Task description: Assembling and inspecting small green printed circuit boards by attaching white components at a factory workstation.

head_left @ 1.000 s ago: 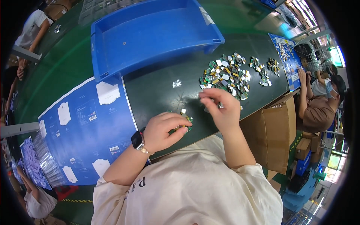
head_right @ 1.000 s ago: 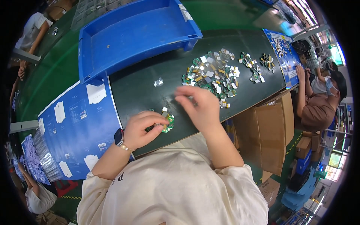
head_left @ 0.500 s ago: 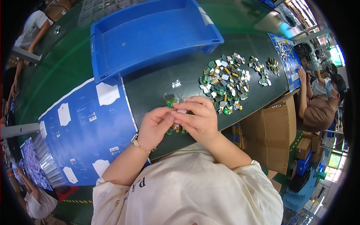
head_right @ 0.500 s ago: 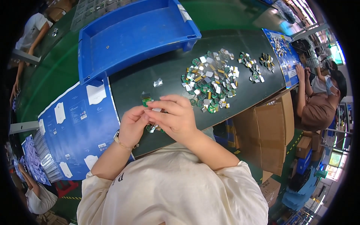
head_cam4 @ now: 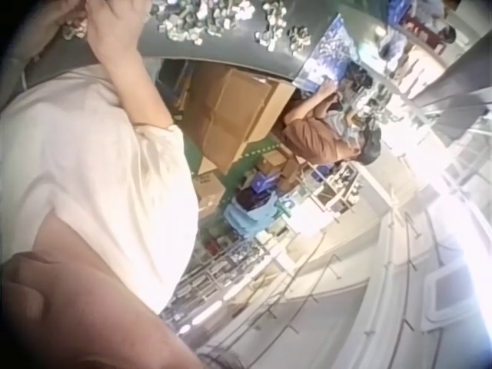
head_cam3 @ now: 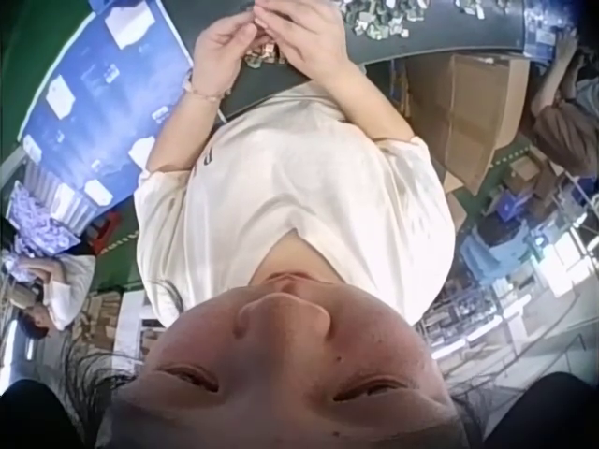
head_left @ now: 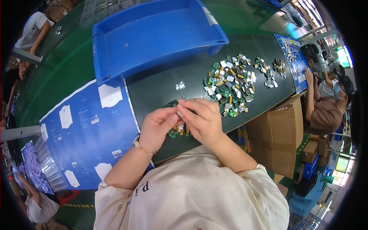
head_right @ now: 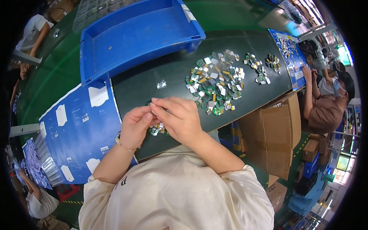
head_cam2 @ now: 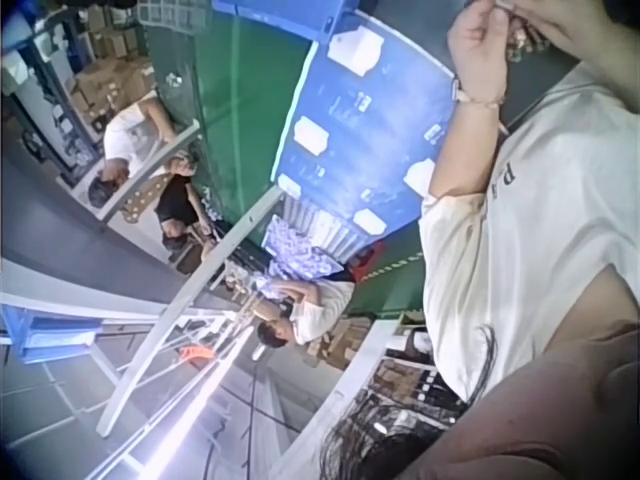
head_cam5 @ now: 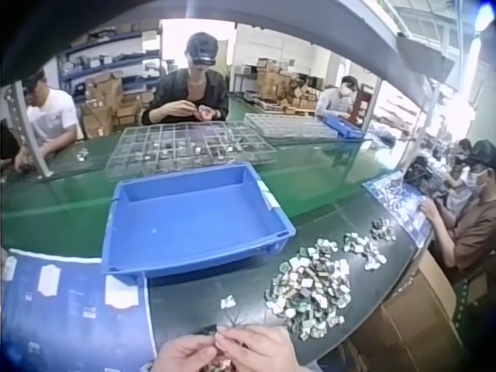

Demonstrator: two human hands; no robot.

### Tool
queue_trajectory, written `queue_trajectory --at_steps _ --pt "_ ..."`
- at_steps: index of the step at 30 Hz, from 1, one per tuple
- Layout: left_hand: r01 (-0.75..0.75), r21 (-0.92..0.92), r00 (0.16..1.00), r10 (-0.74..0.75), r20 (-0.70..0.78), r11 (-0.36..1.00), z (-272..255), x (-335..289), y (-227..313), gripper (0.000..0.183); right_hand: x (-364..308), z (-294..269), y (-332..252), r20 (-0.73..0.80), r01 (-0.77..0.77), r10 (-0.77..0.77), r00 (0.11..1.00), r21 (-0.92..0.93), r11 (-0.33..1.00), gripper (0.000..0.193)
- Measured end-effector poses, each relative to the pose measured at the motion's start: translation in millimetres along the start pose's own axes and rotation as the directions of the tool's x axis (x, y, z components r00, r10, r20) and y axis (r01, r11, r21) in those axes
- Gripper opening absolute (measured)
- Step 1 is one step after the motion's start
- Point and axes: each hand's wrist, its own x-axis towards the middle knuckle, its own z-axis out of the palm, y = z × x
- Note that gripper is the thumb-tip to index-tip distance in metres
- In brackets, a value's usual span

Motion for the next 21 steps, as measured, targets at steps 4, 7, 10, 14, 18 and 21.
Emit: queue_trajectory --at_steps 4,7,10,14,18,21 --pt "0.034 0.035 0.999 -0.033 -0.021 0.999 -6 0 -2 0.019 -4 -1 0 -0.008 0.023 -0.023 1.000 -0.088 0.996 0.032" --pt "0.045 0.074 0.999 -0.045 -0.009 0.996 -9 -1 -3 0.018 -5 -1 -1 -0.036 0.027 -0.030 0.999 -0.080 0.996 0.031" --pt "0.010 -0.016 1.000 -0.010 0.010 1.000 -11 -1 -7 0.017 -3 -5 -2 0.007 -0.022 0.022 1.000 -0.006 1.000 0.028" --pt "0.016 -0.001 1.000 -0.016 -0.001 1.000 -5 0 -3 0.017 -2 -5 1 -0.018 -0.015 0.015 1.000 0.015 1.000 0.031" --pt "0.004 0.077 1.000 -0.004 -0.002 0.997 -4 1 -2 0.018 -3 -6 0 -0.060 -0.018 0.018 0.998 -0.006 1.000 0.031" --pt "0.042 0.058 0.999 -0.041 -0.014 0.997 -4 2 1 0.019 -4 -6 1 -0.073 0.014 -0.018 0.997 -0.053 0.998 0.027"
